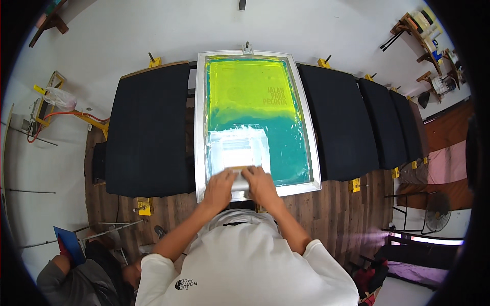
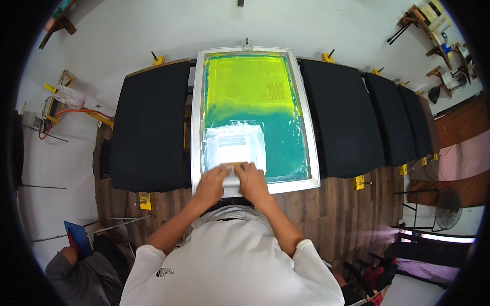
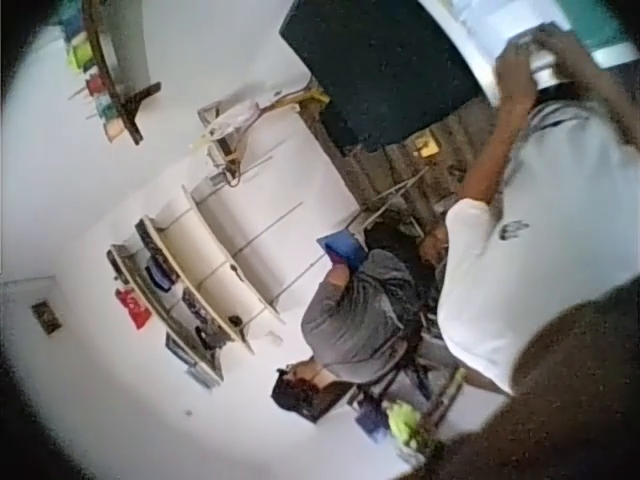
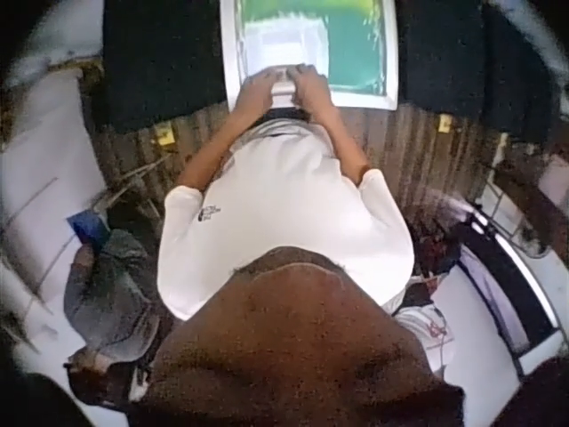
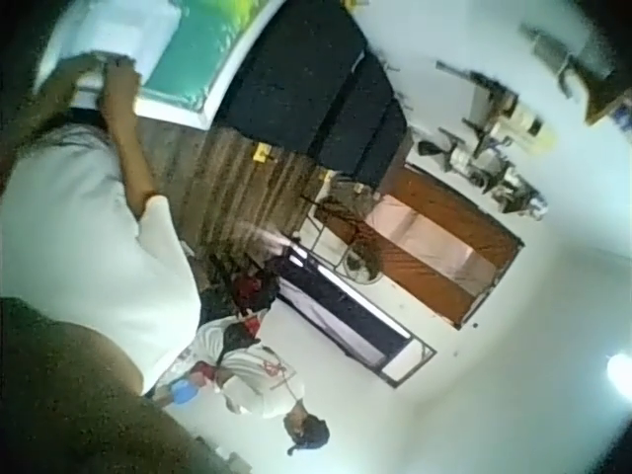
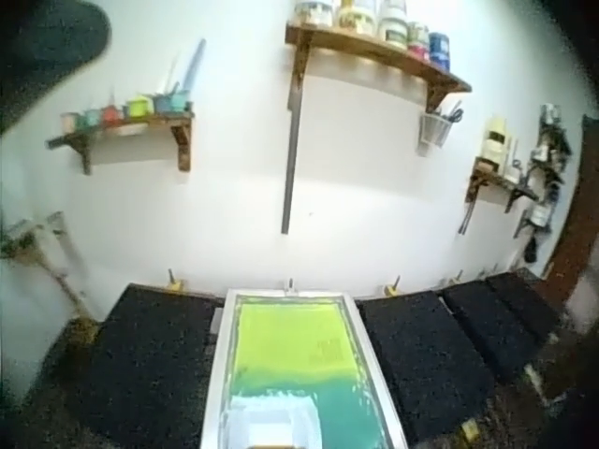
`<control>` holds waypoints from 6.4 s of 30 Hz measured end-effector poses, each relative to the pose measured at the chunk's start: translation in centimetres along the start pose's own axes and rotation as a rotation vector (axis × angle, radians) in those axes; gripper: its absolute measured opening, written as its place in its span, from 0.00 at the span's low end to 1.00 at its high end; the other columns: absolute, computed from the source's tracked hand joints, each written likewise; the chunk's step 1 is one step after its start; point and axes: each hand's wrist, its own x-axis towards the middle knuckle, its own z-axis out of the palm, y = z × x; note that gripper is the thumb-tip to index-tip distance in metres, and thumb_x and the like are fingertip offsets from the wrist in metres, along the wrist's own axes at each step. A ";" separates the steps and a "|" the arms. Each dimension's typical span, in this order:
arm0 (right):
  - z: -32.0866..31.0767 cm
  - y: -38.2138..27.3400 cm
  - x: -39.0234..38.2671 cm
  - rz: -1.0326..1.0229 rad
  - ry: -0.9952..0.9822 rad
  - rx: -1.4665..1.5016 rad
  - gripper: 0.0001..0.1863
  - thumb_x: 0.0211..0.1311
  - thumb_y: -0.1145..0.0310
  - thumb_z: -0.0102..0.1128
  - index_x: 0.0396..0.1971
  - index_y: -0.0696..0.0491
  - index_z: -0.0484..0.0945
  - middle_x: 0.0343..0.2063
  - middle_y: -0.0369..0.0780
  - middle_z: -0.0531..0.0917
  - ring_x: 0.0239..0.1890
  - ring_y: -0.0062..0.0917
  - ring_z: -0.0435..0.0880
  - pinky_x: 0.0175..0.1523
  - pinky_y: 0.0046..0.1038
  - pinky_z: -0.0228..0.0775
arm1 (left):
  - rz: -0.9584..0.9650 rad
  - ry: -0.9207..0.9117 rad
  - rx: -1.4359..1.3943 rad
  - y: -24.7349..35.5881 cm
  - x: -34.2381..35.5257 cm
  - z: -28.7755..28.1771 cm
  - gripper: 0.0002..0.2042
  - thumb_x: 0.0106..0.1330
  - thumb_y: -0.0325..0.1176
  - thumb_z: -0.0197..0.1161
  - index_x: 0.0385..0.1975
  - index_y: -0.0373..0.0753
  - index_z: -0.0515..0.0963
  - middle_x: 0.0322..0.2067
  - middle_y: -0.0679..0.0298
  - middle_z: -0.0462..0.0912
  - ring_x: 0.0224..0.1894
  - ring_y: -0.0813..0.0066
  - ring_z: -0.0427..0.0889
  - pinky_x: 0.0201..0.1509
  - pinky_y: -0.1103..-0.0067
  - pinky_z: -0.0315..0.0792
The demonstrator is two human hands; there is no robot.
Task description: Manually applying ink to a garment using a screen printing frame and squeegee.
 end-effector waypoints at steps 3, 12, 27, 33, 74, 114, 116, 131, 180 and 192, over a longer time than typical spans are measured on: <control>-1.2 -0.4 -0.6 0.000 -0.043 -0.009 0.20 0.45 0.78 0.65 0.43 0.53 0.78 0.44 0.45 0.80 0.49 0.42 0.79 0.45 0.46 0.75 | -0.133 -0.180 -0.101 1.0 -0.3 -1.2 0.21 0.49 0.16 0.60 0.46 0.36 0.81 0.42 0.48 0.83 0.44 0.49 0.82 0.51 0.62 0.75; -4.2 3.1 13.0 0.004 -0.167 -0.060 0.17 0.45 0.74 0.67 0.38 0.46 0.84 0.35 0.44 0.87 0.41 0.40 0.86 0.44 0.42 0.80 | -0.244 -0.264 -0.063 -4.8 11.5 -3.4 0.18 0.50 0.19 0.61 0.43 0.37 0.83 0.39 0.45 0.84 0.44 0.47 0.83 0.52 0.63 0.76; -3.3 2.1 12.9 0.178 -0.211 -0.118 0.15 0.45 0.73 0.69 0.37 0.49 0.87 0.39 0.44 0.87 0.43 0.38 0.87 0.46 0.34 0.81 | -0.248 -0.319 0.133 -4.2 11.6 -2.5 0.22 0.48 0.18 0.61 0.46 0.38 0.83 0.39 0.45 0.85 0.44 0.47 0.84 0.52 0.65 0.77; -1.8 1.9 10.0 0.203 -0.141 -0.103 0.18 0.43 0.75 0.66 0.39 0.46 0.86 0.37 0.44 0.87 0.41 0.39 0.87 0.46 0.36 0.80 | -0.260 -0.279 0.130 -2.5 9.3 -2.0 0.21 0.48 0.19 0.63 0.46 0.41 0.84 0.39 0.47 0.85 0.45 0.48 0.84 0.53 0.65 0.77; -8.4 15.1 -7.3 0.307 0.192 0.284 0.24 0.58 0.71 0.62 0.56 0.57 0.75 0.54 0.52 0.78 0.54 0.45 0.79 0.57 0.40 0.71 | -0.104 -0.379 0.157 4.4 -1.8 -2.0 0.42 0.55 0.44 0.73 0.66 0.30 0.62 0.66 0.44 0.63 0.70 0.48 0.59 0.71 0.57 0.55; -3.8 18.6 -9.7 0.744 0.363 0.367 0.25 0.79 0.53 0.35 0.61 0.55 0.70 0.52 0.58 0.78 0.57 0.57 0.74 0.59 0.43 0.68 | -0.896 0.150 -0.272 -7.0 -5.0 2.2 0.26 0.79 0.50 0.34 0.43 0.29 0.69 0.38 0.39 0.77 0.43 0.38 0.76 0.49 0.60 0.68; -3.7 18.5 -9.6 0.745 0.364 0.367 0.25 0.79 0.53 0.34 0.61 0.55 0.70 0.52 0.58 0.78 0.57 0.57 0.74 0.59 0.43 0.68 | -0.870 0.172 -0.283 -6.9 -5.0 2.2 0.26 0.79 0.50 0.34 0.41 0.30 0.69 0.37 0.39 0.77 0.42 0.38 0.76 0.49 0.60 0.68; -3.4 19.1 -9.5 0.766 0.331 0.294 0.26 0.78 0.53 0.29 0.59 0.55 0.69 0.52 0.58 0.77 0.56 0.59 0.73 0.59 0.47 0.67 | -0.873 0.181 -0.289 -6.8 -5.0 2.2 0.27 0.79 0.51 0.34 0.42 0.29 0.69 0.37 0.38 0.77 0.41 0.40 0.76 0.48 0.59 0.68; -6.4 17.9 -8.9 0.869 0.301 0.261 0.38 0.75 0.42 0.29 0.46 0.63 0.78 0.45 0.61 0.80 0.52 0.59 0.76 0.56 0.47 0.66 | -0.836 0.241 -0.239 -5.1 -4.7 -1.3 0.26 0.80 0.48 0.36 0.38 0.28 0.71 0.34 0.37 0.79 0.39 0.35 0.79 0.44 0.58 0.70; -5.6 18.4 -9.6 0.866 0.388 0.377 0.39 0.74 0.39 0.35 0.39 0.65 0.80 0.35 0.58 0.82 0.40 0.46 0.82 0.49 0.40 0.69 | -0.859 0.263 -0.244 -3.6 -4.6 -3.2 0.29 0.79 0.49 0.36 0.41 0.25 0.74 0.36 0.36 0.80 0.41 0.37 0.79 0.47 0.59 0.70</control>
